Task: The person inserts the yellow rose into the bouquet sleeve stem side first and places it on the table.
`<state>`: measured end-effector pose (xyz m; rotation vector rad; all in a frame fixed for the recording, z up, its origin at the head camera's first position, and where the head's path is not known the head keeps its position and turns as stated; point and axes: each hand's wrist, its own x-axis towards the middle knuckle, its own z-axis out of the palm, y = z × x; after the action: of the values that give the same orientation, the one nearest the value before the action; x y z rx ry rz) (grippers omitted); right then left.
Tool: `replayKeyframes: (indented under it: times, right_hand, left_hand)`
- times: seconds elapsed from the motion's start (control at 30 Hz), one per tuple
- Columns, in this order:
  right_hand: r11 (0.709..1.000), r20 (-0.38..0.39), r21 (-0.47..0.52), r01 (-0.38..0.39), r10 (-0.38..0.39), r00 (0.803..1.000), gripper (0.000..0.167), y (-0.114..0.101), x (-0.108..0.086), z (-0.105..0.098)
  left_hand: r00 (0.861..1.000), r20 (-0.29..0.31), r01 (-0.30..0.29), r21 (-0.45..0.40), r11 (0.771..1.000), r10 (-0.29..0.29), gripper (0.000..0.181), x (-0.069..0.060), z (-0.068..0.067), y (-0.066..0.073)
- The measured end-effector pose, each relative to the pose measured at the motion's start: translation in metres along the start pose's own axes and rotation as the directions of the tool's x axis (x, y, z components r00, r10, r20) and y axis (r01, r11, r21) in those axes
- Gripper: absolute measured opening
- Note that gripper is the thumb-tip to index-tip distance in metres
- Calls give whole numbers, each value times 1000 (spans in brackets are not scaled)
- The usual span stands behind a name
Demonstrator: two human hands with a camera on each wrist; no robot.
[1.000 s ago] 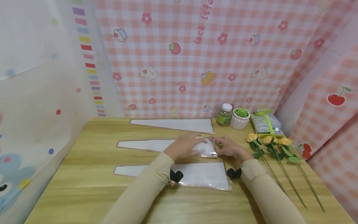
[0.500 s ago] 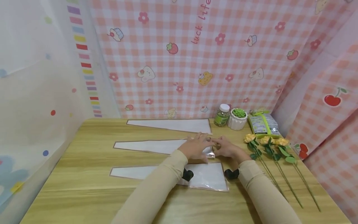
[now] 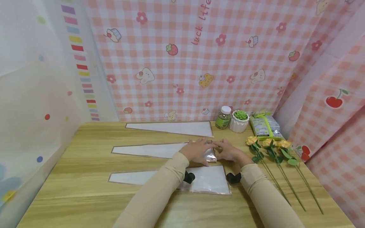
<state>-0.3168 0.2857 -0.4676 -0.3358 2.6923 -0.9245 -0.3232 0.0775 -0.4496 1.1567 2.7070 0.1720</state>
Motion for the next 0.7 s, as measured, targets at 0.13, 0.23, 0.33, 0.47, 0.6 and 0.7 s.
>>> replayKeyframes:
  times: [0.13,0.23,0.33,0.47,0.6,0.7]
  right_hand:
    - [1000,3,-3,4,-4,1000,76,0,0,-1]
    - [1000,6,-5,10,-10,1000,77,1,0,-2]
    - [1000,10,-17,6,-6,1000,76,1,0,-2]
    - [998,15,-55,0,1,1000,76,1,2,-2]
    - [997,28,-70,-34,36,999,77,0,2,-3]
    - [996,37,-61,-57,59,998,76,0,1,-4]
  left_hand:
    - [1000,-6,-17,15,1000,17,90,3,0,-1]
    - [1000,3,-7,20,1000,7,87,3,-1,-2]
    - [1000,18,5,26,1000,-6,84,3,0,-3]
    - [1000,27,-7,28,1000,6,82,3,-1,-4]
    - [1000,18,-2,-23,1000,2,80,5,-2,-6]
    - [1000,5,2,-50,999,-2,80,4,-3,-8]
